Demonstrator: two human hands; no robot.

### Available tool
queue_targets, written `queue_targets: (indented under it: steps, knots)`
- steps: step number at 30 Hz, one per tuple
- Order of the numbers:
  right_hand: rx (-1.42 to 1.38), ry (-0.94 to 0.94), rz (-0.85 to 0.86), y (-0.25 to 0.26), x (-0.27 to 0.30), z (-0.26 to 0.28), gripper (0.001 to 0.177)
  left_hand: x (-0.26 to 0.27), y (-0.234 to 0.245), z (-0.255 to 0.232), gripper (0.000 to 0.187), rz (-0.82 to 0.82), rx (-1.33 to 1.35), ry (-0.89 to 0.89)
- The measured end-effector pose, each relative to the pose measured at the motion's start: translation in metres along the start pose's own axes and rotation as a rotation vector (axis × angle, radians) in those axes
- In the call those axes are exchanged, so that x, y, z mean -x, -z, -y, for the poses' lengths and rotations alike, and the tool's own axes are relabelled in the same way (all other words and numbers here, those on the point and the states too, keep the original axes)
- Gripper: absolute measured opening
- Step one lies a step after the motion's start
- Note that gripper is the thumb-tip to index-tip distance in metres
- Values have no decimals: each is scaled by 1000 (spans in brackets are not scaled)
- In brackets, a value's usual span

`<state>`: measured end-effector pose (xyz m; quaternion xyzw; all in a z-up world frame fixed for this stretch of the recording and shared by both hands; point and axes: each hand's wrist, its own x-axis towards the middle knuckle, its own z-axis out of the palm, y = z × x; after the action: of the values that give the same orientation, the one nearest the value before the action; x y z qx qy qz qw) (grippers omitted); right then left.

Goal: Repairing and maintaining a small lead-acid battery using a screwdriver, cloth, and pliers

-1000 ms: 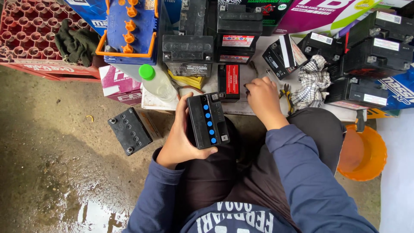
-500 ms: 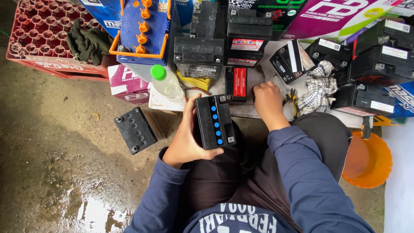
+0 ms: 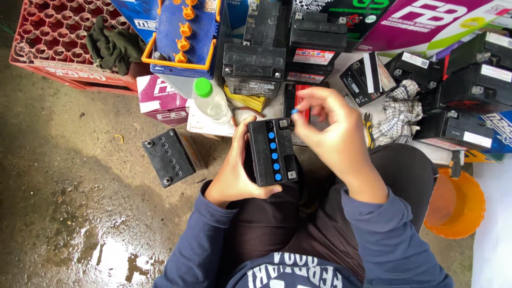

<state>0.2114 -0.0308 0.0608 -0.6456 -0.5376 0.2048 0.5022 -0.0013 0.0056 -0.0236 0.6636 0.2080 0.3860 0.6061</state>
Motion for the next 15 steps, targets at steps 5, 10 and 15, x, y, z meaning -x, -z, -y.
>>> queue_targets:
  steps: [5, 10, 15]
  knots:
    - [220, 279, 205, -5, -7, 48, 46, 0, -1, -1, 144, -4, -34, 8]
    - [361, 386, 262, -10, -8, 48, 46, 0, 2, -2, 143, -11, -57, 6]
    - [524, 434, 266, -12, -5, 71, 43, -6, 0, -27, 129, 14, -103, 89]
